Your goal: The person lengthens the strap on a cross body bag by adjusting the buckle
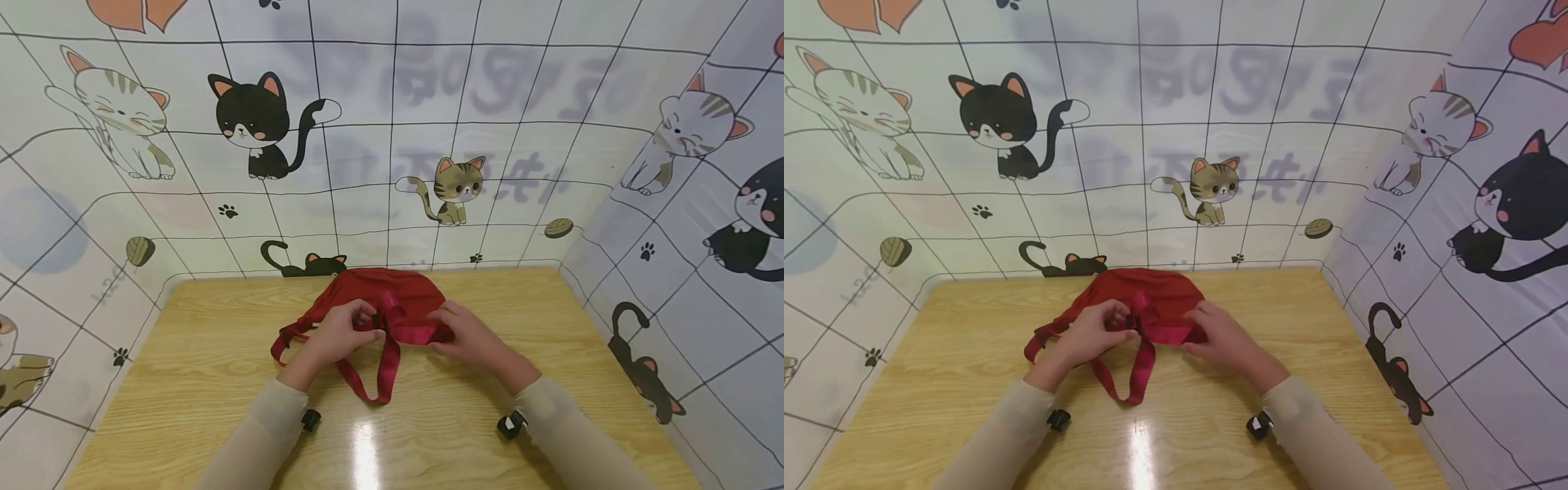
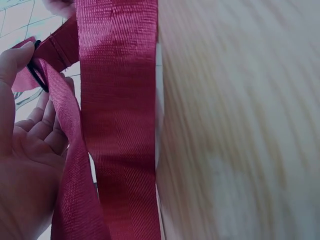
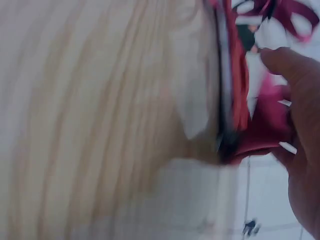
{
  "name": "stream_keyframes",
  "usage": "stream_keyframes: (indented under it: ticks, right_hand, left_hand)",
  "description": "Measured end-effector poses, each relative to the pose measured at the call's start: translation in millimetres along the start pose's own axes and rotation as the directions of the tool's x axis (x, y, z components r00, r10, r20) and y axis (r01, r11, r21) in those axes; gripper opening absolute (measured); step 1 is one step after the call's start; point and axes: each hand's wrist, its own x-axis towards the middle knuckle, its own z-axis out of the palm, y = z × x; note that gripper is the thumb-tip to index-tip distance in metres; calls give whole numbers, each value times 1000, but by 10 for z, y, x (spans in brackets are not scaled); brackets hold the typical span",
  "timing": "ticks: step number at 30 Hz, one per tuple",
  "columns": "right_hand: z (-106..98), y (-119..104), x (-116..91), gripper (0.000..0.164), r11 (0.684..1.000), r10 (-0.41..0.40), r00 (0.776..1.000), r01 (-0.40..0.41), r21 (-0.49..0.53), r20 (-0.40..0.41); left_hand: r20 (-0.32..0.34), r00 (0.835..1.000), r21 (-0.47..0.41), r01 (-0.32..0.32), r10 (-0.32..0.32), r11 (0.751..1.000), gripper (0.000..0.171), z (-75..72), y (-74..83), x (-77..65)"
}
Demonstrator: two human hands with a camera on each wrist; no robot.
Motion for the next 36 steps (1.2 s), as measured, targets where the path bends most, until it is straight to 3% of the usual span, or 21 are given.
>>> stream_keyframes:
  ticks: [6,11,15,19,36]
  right_hand:
    - [142,-359,204,48,985,91,993,-78,-153,77]
    - [288,-462,271,38,982,176,977,-166,-92,117]
    - [323,-426,256,32,974,205,971,-215,76,123]
    - [276,-348,224,34,963,183,980,-196,185,82]
    - [-61,48,20,35,975,132,991,-129,178,-6]
  left_hand:
    - [-8,1000,-9,-20,20,1000,39,6,42,0]
    - [-9,1000,-15,-17,17,1000,38,28,55,-2]
    - [-13,1000,-10,-18,18,1000,38,33,40,-1]
    - [-11,1000,-1,-10,10,1000,39,10,17,-9]
    - [-49,999,13,22,-22,1000,42,-199,15,-71]
